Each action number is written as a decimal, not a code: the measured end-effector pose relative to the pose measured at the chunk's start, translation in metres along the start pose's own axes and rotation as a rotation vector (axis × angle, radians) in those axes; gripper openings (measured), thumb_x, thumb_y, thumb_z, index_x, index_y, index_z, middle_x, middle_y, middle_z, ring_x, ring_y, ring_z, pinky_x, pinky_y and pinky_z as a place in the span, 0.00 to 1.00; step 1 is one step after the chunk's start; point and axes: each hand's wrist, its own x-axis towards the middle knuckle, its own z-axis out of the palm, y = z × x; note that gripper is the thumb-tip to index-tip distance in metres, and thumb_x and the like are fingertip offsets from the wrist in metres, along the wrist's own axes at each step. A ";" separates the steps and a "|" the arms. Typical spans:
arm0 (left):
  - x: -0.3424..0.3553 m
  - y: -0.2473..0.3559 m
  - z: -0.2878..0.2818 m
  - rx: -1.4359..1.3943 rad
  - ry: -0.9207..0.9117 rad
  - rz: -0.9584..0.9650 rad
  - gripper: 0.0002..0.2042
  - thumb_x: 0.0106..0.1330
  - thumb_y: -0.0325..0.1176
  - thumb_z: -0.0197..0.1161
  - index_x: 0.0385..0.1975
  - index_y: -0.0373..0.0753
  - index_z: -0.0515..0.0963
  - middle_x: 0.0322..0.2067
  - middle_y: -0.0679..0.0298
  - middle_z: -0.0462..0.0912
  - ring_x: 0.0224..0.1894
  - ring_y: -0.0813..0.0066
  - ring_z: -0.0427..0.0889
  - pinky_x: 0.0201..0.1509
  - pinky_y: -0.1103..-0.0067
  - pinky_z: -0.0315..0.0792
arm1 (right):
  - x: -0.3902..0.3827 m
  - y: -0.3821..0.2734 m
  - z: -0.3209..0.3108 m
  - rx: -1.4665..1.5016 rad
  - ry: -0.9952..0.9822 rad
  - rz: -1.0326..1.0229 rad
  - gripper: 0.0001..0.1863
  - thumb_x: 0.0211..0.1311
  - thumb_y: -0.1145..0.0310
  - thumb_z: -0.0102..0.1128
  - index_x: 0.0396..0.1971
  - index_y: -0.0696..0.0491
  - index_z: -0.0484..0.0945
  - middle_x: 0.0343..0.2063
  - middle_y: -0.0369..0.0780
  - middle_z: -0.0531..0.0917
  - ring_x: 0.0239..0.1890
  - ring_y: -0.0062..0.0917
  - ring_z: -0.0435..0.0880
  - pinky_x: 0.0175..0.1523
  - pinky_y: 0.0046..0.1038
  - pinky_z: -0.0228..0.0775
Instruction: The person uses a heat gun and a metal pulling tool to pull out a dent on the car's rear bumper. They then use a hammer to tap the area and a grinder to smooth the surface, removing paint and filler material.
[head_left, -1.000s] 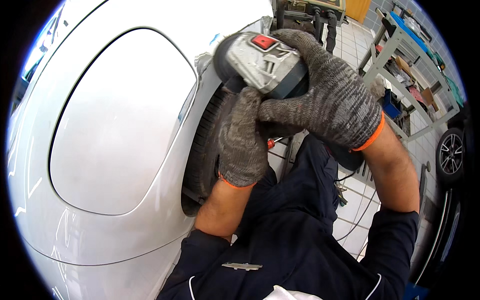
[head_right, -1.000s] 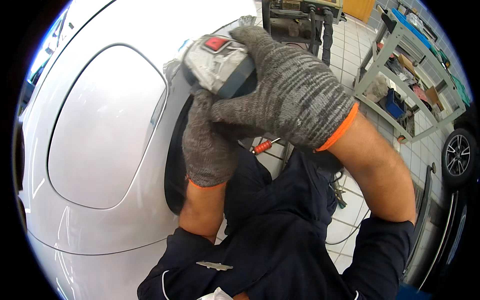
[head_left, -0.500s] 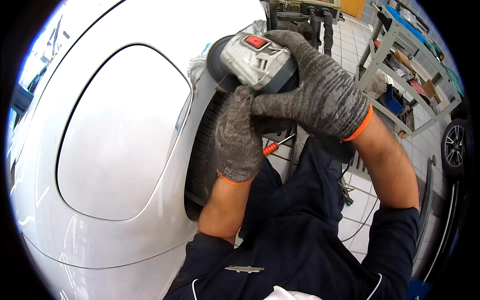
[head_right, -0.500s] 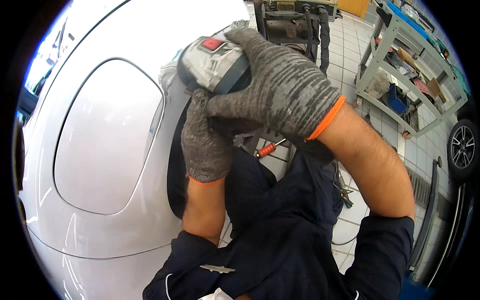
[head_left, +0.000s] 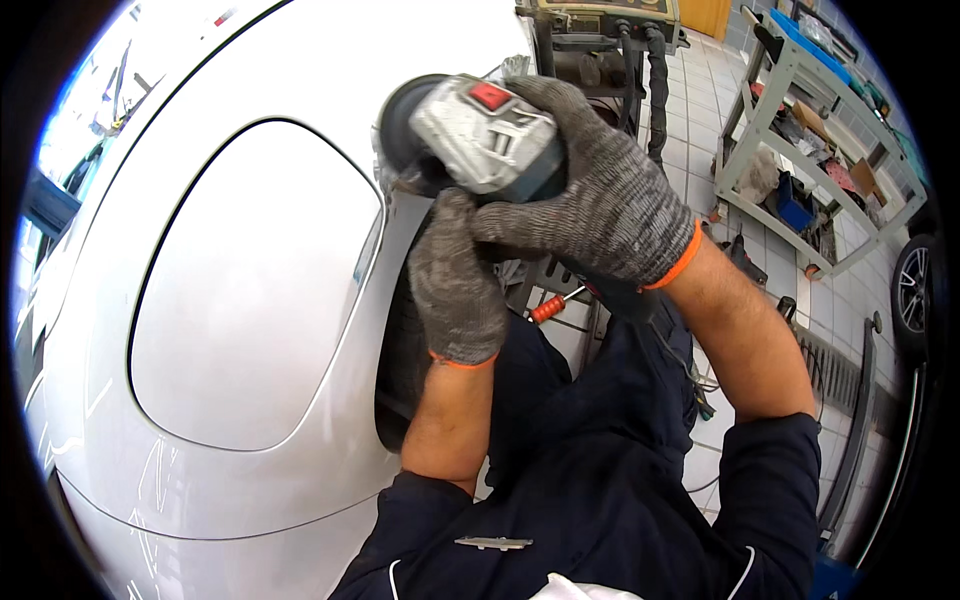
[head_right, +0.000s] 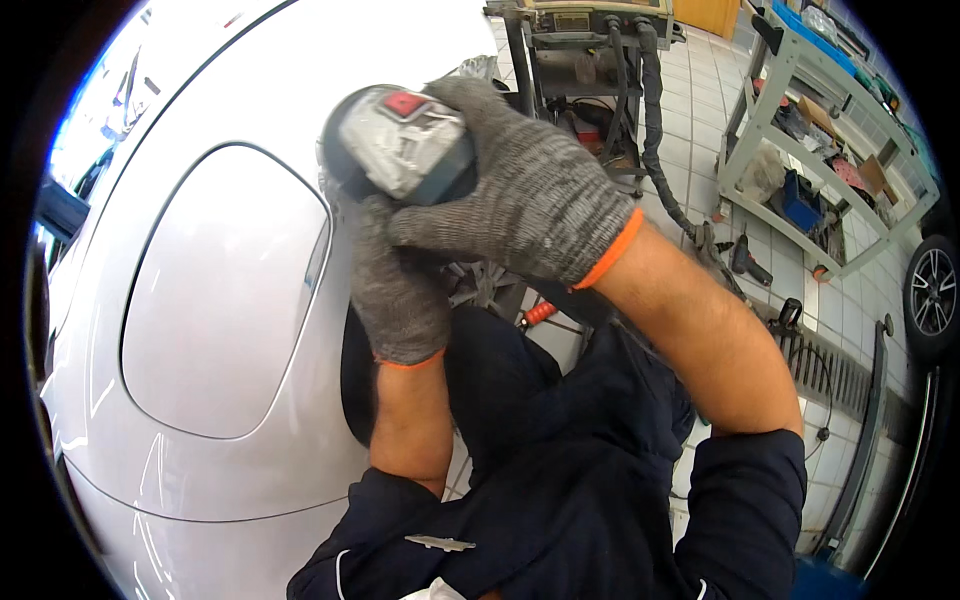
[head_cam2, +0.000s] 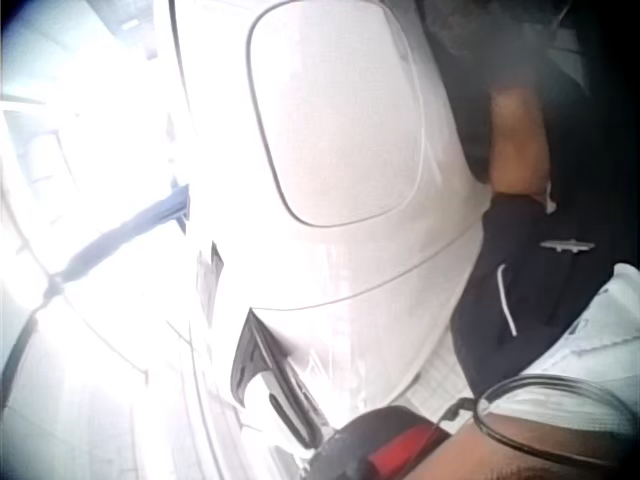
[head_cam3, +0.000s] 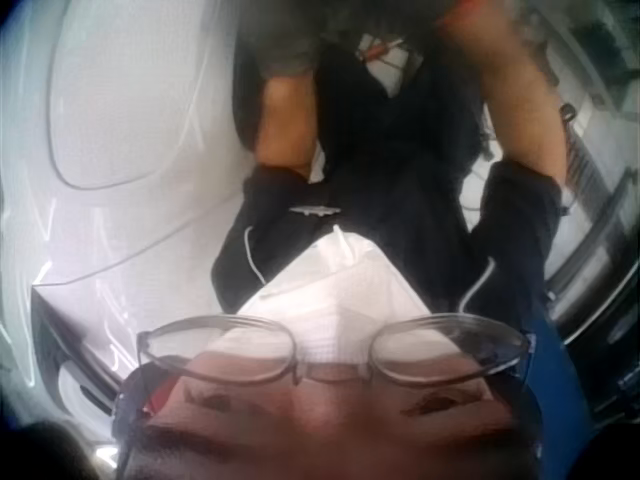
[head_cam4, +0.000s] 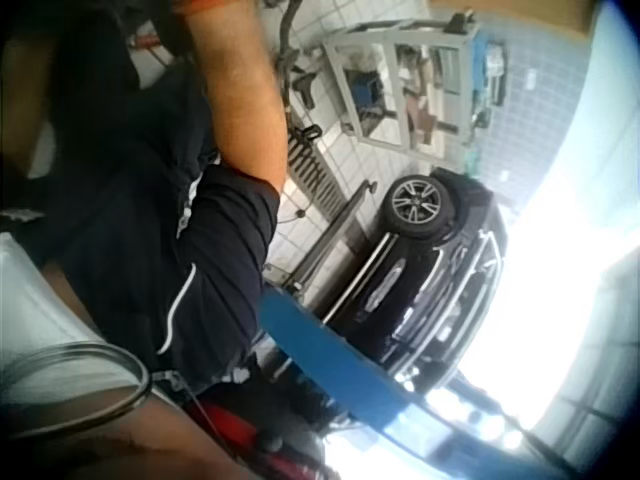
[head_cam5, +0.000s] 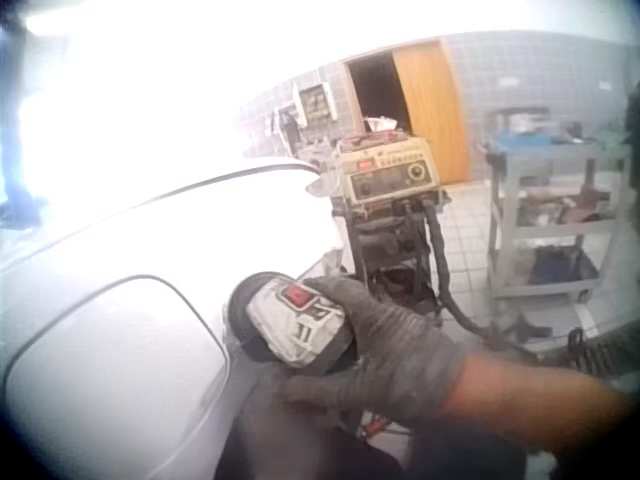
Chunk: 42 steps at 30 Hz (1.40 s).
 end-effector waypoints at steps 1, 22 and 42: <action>0.000 -0.012 -0.006 0.339 -0.029 0.200 0.19 0.79 0.38 0.51 0.60 0.30 0.72 0.48 0.56 0.83 0.51 0.65 0.83 0.55 0.73 0.77 | -0.001 0.003 0.000 0.056 0.007 0.055 0.55 0.41 0.48 0.85 0.68 0.55 0.64 0.58 0.50 0.77 0.60 0.37 0.79 0.65 0.37 0.73; 0.006 -0.027 0.020 0.269 -0.058 0.115 0.26 0.80 0.54 0.43 0.53 0.35 0.75 0.43 0.58 0.83 0.40 0.68 0.83 0.44 0.72 0.78 | 0.007 0.033 -0.011 0.167 0.031 0.175 0.57 0.40 0.47 0.85 0.67 0.58 0.63 0.56 0.51 0.78 0.58 0.36 0.80 0.62 0.35 0.75; 0.011 -0.036 0.033 0.399 -0.013 0.216 0.23 0.81 0.48 0.44 0.60 0.34 0.72 0.51 0.58 0.81 0.45 0.71 0.81 0.48 0.76 0.75 | 0.024 0.035 -0.022 0.031 0.008 0.157 0.60 0.40 0.40 0.80 0.68 0.62 0.62 0.51 0.57 0.81 0.53 0.41 0.85 0.59 0.34 0.78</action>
